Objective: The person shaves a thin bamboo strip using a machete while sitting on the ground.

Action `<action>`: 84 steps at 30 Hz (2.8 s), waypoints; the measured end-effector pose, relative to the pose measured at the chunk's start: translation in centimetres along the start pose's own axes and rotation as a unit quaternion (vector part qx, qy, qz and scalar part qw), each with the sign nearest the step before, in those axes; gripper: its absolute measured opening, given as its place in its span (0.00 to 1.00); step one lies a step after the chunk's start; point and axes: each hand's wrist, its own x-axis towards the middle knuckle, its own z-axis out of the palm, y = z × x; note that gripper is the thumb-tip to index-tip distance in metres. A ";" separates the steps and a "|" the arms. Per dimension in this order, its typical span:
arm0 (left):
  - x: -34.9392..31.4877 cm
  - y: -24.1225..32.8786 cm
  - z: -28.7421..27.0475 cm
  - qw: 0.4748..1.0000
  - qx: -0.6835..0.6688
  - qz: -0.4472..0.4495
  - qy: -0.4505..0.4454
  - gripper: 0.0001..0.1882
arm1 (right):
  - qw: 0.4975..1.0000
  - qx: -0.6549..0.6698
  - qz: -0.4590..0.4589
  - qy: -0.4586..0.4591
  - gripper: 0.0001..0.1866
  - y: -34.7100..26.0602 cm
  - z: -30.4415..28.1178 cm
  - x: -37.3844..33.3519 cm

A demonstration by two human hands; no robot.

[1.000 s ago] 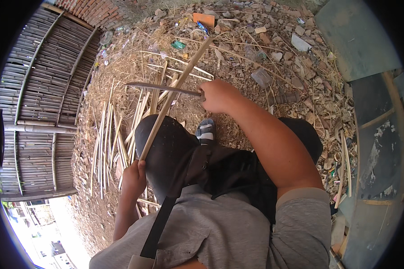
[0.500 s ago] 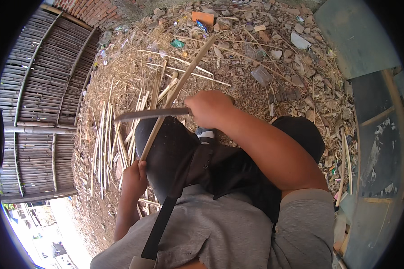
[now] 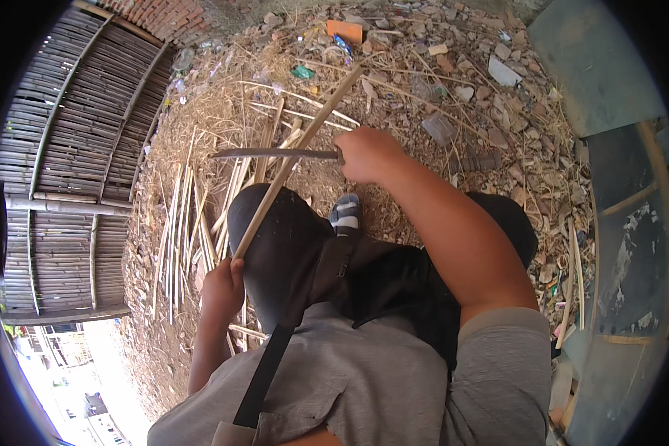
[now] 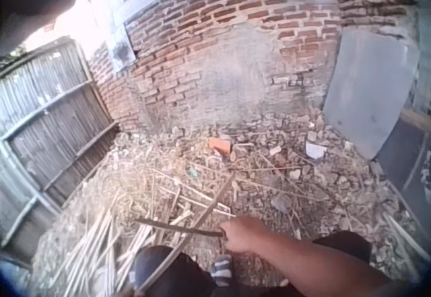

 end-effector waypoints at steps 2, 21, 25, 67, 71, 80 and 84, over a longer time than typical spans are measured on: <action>-0.4 -0.9 0.7 1.000 -0.001 0.003 0.021 0.20 | 1.000 -0.018 -0.016 -0.012 0.13 -1.6 -1.1 -0.5; -1.4 -1.1 0.3 1.000 -0.017 0.020 0.009 0.21 | 0.994 0.076 0.048 0.060 0.17 3.4 -2.2 -0.3; -1.5 -1.3 -1.0 0.999 -0.045 0.005 -0.017 0.22 | 0.995 0.057 0.081 0.016 0.15 3.2 -3.5 -0.3; 1.0 -3.6 -0.1 0.983 -0.141 -0.006 -0.118 0.25 | 0.998 -0.033 -0.034 -0.043 0.13 0.4 -2.2 0.2; 1.5 -4.1 1.0 0.981 -0.172 0.021 -0.083 0.26 | 0.988 0.100 0.113 0.033 0.12 6.3 -1.8 2.0; 1.5 -4.9 1.1 0.972 -0.212 0.020 -0.098 0.26 | 0.993 -0.086 -0.074 -0.044 0.14 -0.8 -1.8 0.1; 1.5 -5.3 1.8 0.960 -0.259 -0.005 -0.105 0.26 | 0.997 0.075 0.009 0.014 0.17 3.1 -2.5 1.1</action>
